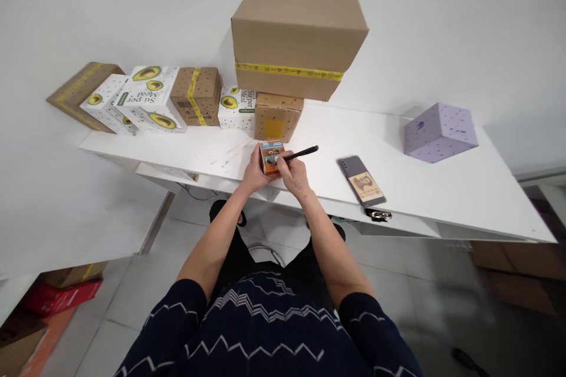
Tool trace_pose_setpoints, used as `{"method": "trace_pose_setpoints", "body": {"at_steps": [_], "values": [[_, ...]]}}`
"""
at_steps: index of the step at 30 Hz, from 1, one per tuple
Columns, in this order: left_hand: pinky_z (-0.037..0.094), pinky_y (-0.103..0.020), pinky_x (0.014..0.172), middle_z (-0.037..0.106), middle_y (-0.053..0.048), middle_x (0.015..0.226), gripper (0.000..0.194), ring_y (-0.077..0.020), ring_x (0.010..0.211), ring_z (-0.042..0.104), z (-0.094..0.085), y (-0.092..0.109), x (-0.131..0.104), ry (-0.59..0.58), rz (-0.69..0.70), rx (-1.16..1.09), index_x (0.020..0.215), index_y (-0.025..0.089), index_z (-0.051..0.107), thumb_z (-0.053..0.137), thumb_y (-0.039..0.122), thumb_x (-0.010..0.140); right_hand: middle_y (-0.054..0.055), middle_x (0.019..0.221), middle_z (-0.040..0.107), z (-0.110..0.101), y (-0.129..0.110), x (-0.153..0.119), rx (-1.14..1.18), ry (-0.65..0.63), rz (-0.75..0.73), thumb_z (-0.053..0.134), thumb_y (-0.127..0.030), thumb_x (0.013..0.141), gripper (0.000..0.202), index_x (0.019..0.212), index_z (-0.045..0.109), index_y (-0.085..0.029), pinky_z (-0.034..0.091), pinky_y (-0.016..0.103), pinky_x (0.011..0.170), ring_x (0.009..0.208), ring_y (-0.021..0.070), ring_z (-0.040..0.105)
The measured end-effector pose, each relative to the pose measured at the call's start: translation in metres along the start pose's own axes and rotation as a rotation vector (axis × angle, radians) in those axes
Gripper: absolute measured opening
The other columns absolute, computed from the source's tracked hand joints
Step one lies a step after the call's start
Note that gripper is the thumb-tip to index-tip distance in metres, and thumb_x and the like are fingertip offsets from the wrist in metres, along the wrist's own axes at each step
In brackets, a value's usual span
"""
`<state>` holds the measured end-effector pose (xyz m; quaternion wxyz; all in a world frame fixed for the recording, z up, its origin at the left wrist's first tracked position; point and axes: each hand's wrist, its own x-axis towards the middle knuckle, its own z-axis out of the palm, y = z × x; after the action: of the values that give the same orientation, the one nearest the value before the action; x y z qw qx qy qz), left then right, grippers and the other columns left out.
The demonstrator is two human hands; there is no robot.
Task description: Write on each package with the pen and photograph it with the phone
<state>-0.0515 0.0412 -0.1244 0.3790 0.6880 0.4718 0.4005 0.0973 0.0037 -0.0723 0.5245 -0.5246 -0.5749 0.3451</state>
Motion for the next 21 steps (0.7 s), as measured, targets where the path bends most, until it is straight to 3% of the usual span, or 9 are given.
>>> {"method": "trace_pose_setpoints", "body": {"at_steps": [3, 5, 8, 12, 16, 21], "values": [[0.042, -0.052, 0.112, 0.043, -0.015, 0.153, 0.127, -0.037, 0.138, 0.048, 0.0, -0.001, -0.001, 0.005, 0.0, -0.014, 0.157, 0.029, 0.018, 0.093, 0.044, 0.056, -0.004, 0.059, 0.055, -0.008, 0.007, 0.001, 0.257, 0.203, 0.074, 0.053, -0.053, 0.09, 0.03, 0.08, 0.051, -0.026, 0.042, 0.025, 0.05, 0.051, 0.0126, 0.051], [0.039, -0.051, 0.115, 0.039, -0.015, 0.156, 0.127, -0.0363, 0.142, 0.044, 0.001, -0.004, -0.001, 0.001, 0.025, -0.017, 0.158, 0.028, 0.016, 0.092, 0.045, 0.057, -0.005, 0.056, 0.053, -0.022, 0.016, 0.003, 0.3, 0.309, 0.157, 0.048, -0.053, 0.092, 0.032, 0.077, 0.047, -0.025, 0.036, 0.022, 0.044, 0.045, 0.0103, 0.046], [0.036, -0.052, 0.117, 0.036, -0.016, 0.158, 0.128, -0.0363, 0.144, 0.041, 0.002, -0.009, -0.001, -0.009, 0.041, -0.024, 0.159, 0.027, 0.014, 0.091, 0.047, 0.059, -0.004, 0.052, 0.054, -0.051, 0.032, 0.009, -0.009, 0.237, 0.375, 0.046, -0.047, 0.093, 0.029, 0.074, 0.044, -0.025, 0.035, 0.023, 0.044, 0.042, 0.0106, 0.044], [0.036, -0.053, 0.117, 0.038, -0.017, 0.157, 0.128, -0.036, 0.144, 0.041, 0.001, -0.011, 0.0, -0.02, 0.03, -0.062, 0.159, 0.027, 0.013, 0.091, 0.048, 0.059, -0.002, 0.048, 0.052, -0.08, 0.047, 0.014, -0.354, 0.107, 0.498, 0.071, -0.03, 0.077, 0.029, 0.062, 0.047, -0.024, 0.043, 0.029, 0.059, 0.056, 0.0174, 0.056], [0.038, -0.053, 0.116, 0.04, -0.016, 0.156, 0.127, -0.037, 0.142, 0.043, 0.001, -0.01, 0.001, -0.011, 0.019, -0.056, 0.158, 0.028, 0.017, 0.092, 0.046, 0.057, 0.006, 0.066, 0.063, -0.078, 0.052, 0.016, -0.549, 0.108, 0.52, 0.076, -0.028, 0.073, 0.033, 0.062, 0.045, -0.025, 0.046, 0.034, 0.078, 0.085, 0.0263, 0.065], [0.038, -0.052, 0.116, 0.04, -0.015, 0.156, 0.125, -0.0354, 0.14, 0.047, 0.0, -0.008, 0.002, 0.001, 0.023, -0.048, 0.158, 0.028, 0.018, 0.092, 0.044, 0.058, 0.012, 0.083, 0.068, -0.077, 0.055, 0.004, -0.648, 0.127, 0.535, 0.068, -0.048, 0.082, 0.029, 0.084, 0.056, -0.021, 0.047, 0.038, 0.085, 0.093, 0.0292, 0.064]]}}
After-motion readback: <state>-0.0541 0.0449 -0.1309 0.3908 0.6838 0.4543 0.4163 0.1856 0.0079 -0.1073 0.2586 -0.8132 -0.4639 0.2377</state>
